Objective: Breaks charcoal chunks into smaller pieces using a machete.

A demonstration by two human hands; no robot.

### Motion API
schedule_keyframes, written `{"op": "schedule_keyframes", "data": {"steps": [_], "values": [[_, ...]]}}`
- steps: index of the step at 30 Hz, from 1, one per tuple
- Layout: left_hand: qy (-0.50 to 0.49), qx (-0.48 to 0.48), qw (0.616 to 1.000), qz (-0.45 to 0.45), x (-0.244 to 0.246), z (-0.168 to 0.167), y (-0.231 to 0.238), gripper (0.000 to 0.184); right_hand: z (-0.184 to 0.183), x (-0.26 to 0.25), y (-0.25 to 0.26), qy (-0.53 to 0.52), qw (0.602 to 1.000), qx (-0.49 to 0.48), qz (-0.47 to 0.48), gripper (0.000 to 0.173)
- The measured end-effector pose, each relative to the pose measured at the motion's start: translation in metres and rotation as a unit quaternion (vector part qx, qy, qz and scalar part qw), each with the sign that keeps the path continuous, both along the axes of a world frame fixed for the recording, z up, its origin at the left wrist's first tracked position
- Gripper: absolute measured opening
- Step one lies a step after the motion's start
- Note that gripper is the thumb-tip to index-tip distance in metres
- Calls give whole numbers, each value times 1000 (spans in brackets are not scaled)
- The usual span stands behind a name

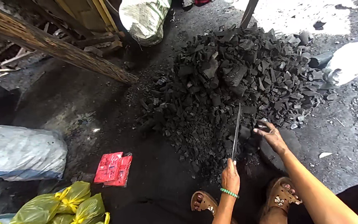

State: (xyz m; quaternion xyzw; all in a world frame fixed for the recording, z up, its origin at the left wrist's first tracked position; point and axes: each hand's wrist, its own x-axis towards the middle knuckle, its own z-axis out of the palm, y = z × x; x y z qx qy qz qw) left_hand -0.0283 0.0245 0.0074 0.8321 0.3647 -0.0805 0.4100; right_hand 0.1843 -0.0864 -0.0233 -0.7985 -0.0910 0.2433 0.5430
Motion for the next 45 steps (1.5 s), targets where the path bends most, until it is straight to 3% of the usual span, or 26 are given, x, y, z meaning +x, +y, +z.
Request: {"op": "schedule_keyframes", "data": {"steps": [3,7,11,14,20,23,26,28,31,35,39,42,45], "values": [[25,-24,998,50,-15,-2,3,42,2,28,33,-62,994,-71,-48,59],[58,-50,994,73,-27,0,9,40,7,38,79,-11,991,-1,-132,68],[57,-56,994,78,-34,-1,17,40,18,10,104,-43,995,-63,-64,52],[48,-56,994,80,-38,1,22,39,7,-14,102,-82,989,-127,2,42],[44,-70,995,64,-45,-1,26,41,11,-22,65,-129,955,-194,182,52],[39,-69,996,51,-45,-2,25,41,17,-15,47,-84,979,-161,91,32],[21,-73,994,75,-46,-3,21,40,2,-10,37,-54,987,-148,4,36],[27,-80,990,113,-48,-7,18,40,-19,-11,42,-21,981,-186,50,56],[46,-83,979,181,-53,-15,18,41,-16,-39,80,-6,953,-265,150,76],[74,-79,966,236,-58,-18,31,43,-19,-87,129,-35,924,-255,283,71],[86,-86,959,256,-63,-18,44,44,-16,-114,152,-38,858,-299,415,48],[89,-100,958,252,-63,-25,48,45,0,-96,155,-31,862,-316,396,54],[88,-110,957,255,-56,-32,48,43,26,-61,163,-130,864,-329,357,66]]}}
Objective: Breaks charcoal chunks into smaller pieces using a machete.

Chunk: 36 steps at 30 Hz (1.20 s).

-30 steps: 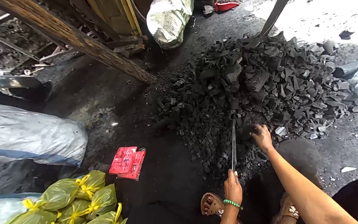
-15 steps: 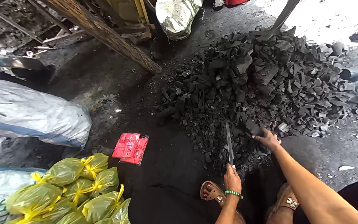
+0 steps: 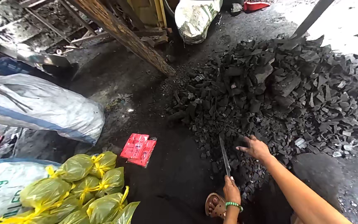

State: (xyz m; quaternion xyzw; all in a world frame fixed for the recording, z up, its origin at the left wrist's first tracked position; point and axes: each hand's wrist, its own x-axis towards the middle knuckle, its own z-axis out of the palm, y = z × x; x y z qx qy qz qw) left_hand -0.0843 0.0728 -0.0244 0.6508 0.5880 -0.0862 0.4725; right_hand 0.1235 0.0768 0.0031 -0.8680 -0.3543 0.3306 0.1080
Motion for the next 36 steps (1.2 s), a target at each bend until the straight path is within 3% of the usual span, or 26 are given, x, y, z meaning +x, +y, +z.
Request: {"op": "schedule_keyframes", "data": {"steps": [4,7,10,14,16,18,20,24,26,29,32,36], "values": [[0,-11,1000,2,7,-3,1,45,25,48,21,-205,967,139,65,48],[0,-18,1000,11,7,-1,3,46,23,71,33,-287,942,155,77,52],[-19,-10,1000,22,3,-2,0,44,6,61,30,-252,961,103,52,52],[-45,19,998,26,0,1,-2,41,15,46,15,-132,989,10,64,46],[-63,34,997,16,0,5,-2,39,23,42,-2,-78,995,10,52,44],[-93,43,995,20,4,5,-1,39,30,43,-21,-93,988,118,-23,37],[-118,51,991,33,7,6,-2,37,41,53,-32,-161,953,237,-94,33],[-158,91,982,51,14,20,-1,38,91,85,1,-299,869,386,-83,42],[-171,108,978,46,16,26,1,38,116,96,32,-314,877,363,-33,56],[-174,105,978,34,16,34,4,40,132,107,69,-290,926,242,7,73],[-176,99,978,47,13,35,5,40,130,99,78,-297,934,196,28,60],[-186,76,978,46,23,37,21,42,107,76,51,-317,928,185,61,49]]}}
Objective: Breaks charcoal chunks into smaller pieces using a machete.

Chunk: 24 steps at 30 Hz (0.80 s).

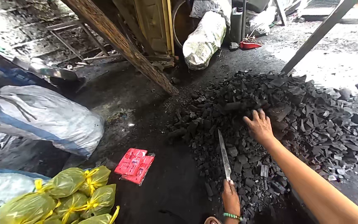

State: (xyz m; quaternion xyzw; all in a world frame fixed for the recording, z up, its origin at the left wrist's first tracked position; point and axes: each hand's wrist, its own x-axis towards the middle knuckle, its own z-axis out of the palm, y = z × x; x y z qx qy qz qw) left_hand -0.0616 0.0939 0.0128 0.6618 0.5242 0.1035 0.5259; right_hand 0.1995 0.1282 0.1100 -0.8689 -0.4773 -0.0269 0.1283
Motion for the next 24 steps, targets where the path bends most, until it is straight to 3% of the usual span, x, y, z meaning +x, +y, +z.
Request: {"op": "schedule_keyframes", "data": {"steps": [4,7,10,12,15,17,21,24], "values": [[13,1,999,-50,18,10,36,39,-49,-18,-47,76,997,-15,22,49],[45,-4,995,-95,27,20,59,40,-77,-31,-74,200,971,-133,-5,68],[63,-6,991,-116,27,22,65,40,-104,-42,-95,260,947,-180,-52,75],[73,-6,990,-123,21,18,62,39,-107,-45,-101,289,939,-165,-82,75],[86,-16,987,-137,12,12,54,40,-95,-40,-93,325,933,-35,-149,74],[97,-22,984,-146,7,6,47,39,-90,-36,-81,302,934,-2,-192,73],[144,-22,973,-178,-2,-2,36,42,-92,-36,-66,248,954,-112,-124,62],[188,-21,959,-210,-9,-8,30,45,-105,-47,-62,256,948,-174,-71,69]]}}
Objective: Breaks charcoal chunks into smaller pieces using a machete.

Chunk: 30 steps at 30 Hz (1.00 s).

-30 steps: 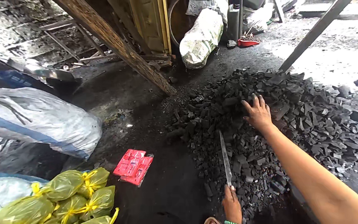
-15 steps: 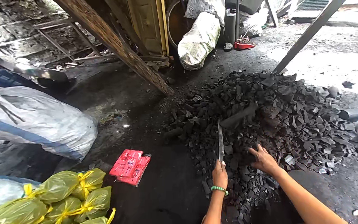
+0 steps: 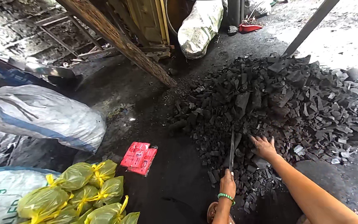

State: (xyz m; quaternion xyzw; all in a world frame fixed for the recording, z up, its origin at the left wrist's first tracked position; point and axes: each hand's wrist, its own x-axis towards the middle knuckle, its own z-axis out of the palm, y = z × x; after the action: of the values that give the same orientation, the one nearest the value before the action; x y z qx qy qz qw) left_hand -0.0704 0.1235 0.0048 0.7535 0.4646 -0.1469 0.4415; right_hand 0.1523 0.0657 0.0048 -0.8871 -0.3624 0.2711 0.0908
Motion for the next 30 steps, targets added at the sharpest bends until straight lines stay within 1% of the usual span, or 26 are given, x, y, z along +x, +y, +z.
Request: {"op": "schedule_keyframes", "data": {"steps": [3,4,7,9,10,11,13,14,15,16,18,19,21,23,24,25,27,28,30], "values": [[13,-3,1000,-26,0,-3,-7,46,-7,-21,8,-10,996,57,-64,69],[13,-3,999,-33,1,-2,-9,46,-10,-27,11,-24,995,74,-63,68],[12,-1,999,-35,1,6,-15,45,-17,-35,17,-45,996,74,22,67],[-28,9,999,29,-3,8,-19,40,-16,-32,19,-35,996,28,77,71],[-47,13,996,77,-6,7,-23,39,-16,-31,19,-29,995,1,94,70],[-62,16,990,126,-10,5,-27,39,-18,-30,17,-31,993,-17,110,65],[-83,18,977,198,-17,-2,-28,38,-24,-28,12,-27,989,-38,139,45],[-89,15,972,218,-20,-6,-27,38,-25,-29,8,-24,988,-41,147,36],[-93,14,969,229,-23,-9,-26,37,-24,-31,4,-24,988,-37,149,32],[-98,16,968,232,-24,-11,-25,37,-22,-33,-1,-25,989,-27,146,31],[-113,28,967,228,-22,-13,-26,37,-10,-36,-13,-10,994,-2,105,32],[-125,40,967,216,-19,-13,-28,37,-3,-35,-23,2,997,18,73,34],[-145,66,974,163,-13,-5,-37,39,7,-32,-61,53,993,105,-29,38],[-158,92,980,81,-2,6,-49,40,4,-22,-112,76,964,205,-154,38],[-162,94,981,40,4,10,-56,40,2,-15,-140,65,950,226,-207,38],[-164,97,982,1,9,10,-64,40,0,-10,-168,51,940,225,-252,37],[-156,86,981,-74,18,10,-83,39,-5,1,-219,23,934,176,-310,35],[-146,73,980,-110,22,9,-91,39,-9,2,-240,13,936,144,-321,35],[-108,51,976,-180,29,8,-106,41,-21,-1,-272,6,946,75,-315,36]]}}
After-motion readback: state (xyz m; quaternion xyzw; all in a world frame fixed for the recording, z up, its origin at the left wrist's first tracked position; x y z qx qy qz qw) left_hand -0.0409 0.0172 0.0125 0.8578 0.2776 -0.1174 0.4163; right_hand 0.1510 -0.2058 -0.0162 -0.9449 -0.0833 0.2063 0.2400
